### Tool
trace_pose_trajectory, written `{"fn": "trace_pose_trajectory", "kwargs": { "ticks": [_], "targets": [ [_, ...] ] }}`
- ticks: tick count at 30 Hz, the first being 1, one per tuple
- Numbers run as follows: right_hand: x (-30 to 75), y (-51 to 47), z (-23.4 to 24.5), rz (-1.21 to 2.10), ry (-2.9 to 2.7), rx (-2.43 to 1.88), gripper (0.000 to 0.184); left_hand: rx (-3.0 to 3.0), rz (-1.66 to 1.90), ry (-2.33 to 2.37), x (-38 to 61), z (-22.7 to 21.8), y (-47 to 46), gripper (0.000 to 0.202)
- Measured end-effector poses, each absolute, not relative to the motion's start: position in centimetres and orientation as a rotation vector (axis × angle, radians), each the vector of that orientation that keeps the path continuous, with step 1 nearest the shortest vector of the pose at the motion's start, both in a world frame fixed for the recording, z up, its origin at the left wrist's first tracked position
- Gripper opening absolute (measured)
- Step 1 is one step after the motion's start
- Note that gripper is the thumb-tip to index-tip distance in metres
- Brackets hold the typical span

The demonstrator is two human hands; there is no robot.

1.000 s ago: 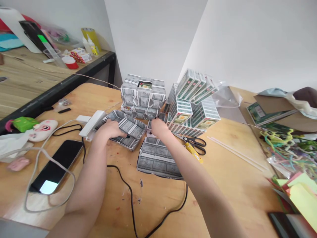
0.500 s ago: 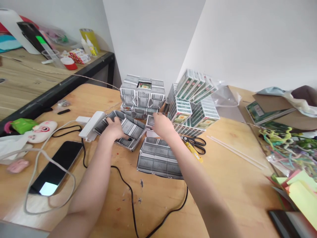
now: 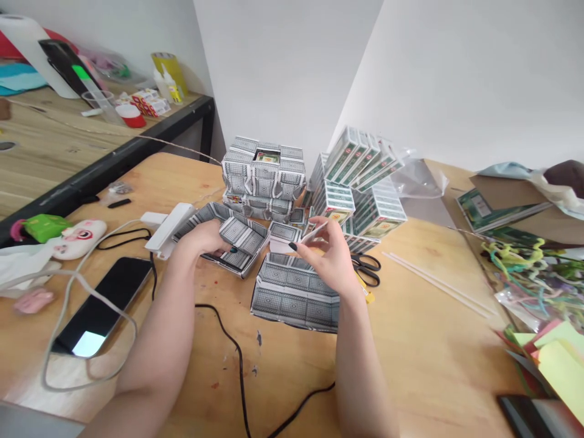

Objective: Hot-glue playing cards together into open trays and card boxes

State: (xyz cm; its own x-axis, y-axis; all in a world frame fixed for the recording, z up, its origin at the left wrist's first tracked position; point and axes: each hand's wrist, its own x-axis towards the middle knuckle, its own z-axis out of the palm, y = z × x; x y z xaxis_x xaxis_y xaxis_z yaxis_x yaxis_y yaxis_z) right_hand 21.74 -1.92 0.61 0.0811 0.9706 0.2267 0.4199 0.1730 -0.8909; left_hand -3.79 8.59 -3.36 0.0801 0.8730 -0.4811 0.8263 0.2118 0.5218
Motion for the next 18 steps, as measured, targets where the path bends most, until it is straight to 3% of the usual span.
{"fn": "trace_pose_trajectory", "kwargs": {
  "ticks": [3, 10, 18],
  "targets": [
    [21.9, -2.0, 0.6, 0.790, -1.527, -1.443, 0.029, 1.480, 0.074, 1.603, -3.9, -3.1, 8.6, 0.014],
    [22.3, -2.4, 1.6, 0.686, -1.597, -1.435, 0.002, 1.553, 0.107, 1.643, -3.4, -2.7, 8.5, 0.017],
    [21.4, -2.6, 1.1, 0.881, -1.381, -1.378, 0.017, 2.001, 0.205, 2.054, -5.9, 0.7, 7.5, 0.038]
  ]
}}
